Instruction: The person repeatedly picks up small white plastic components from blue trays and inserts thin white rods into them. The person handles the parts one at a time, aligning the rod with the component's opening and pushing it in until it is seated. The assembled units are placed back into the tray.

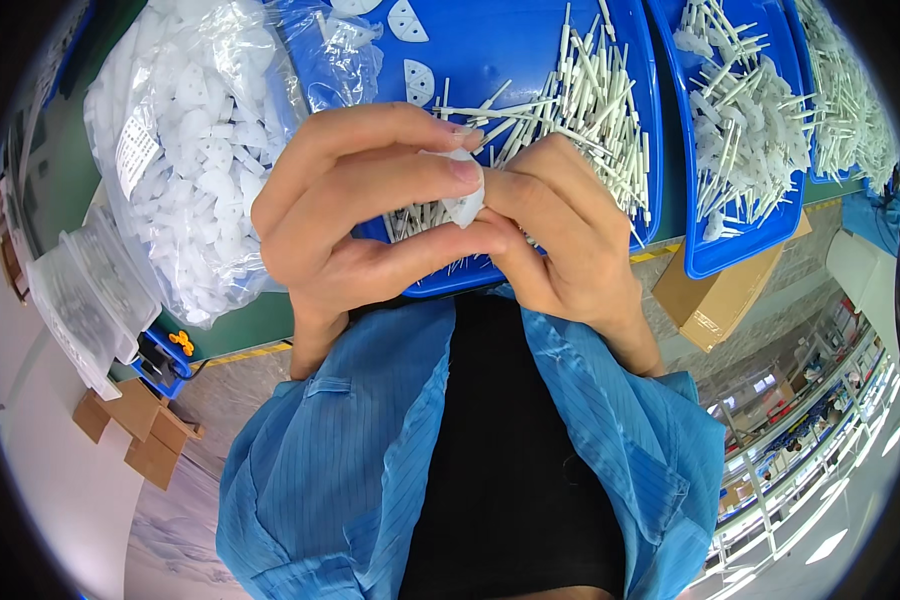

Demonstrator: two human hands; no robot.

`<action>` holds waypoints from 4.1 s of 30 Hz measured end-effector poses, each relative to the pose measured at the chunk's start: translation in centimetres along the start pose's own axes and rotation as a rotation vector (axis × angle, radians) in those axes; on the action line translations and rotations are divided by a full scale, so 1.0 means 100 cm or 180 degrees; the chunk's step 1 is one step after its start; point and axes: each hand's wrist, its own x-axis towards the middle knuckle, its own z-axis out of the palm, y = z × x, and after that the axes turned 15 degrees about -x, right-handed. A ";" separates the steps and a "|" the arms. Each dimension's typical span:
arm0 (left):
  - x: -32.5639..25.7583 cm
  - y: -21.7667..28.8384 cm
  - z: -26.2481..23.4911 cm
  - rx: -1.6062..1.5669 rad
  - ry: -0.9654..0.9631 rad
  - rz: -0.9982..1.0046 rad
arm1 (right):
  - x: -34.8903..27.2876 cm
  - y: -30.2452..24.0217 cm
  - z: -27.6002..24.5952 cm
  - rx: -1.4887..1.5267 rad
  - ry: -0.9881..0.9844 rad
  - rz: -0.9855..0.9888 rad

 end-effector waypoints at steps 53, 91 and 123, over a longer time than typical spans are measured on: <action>-0.012 -0.002 0.011 -0.1714 0.1804 -0.1146 | 0.018 -0.028 0.009 -0.0143 -0.0529 0.1273; -0.005 0.002 -0.010 -0.0631 0.0421 -0.0160 | 0.008 -0.021 0.016 -0.0587 0.0223 0.0284; -0.015 0.002 0.001 -0.0920 0.1560 -0.0788 | 0.016 0.042 0.006 -0.1861 -0.0644 -0.0116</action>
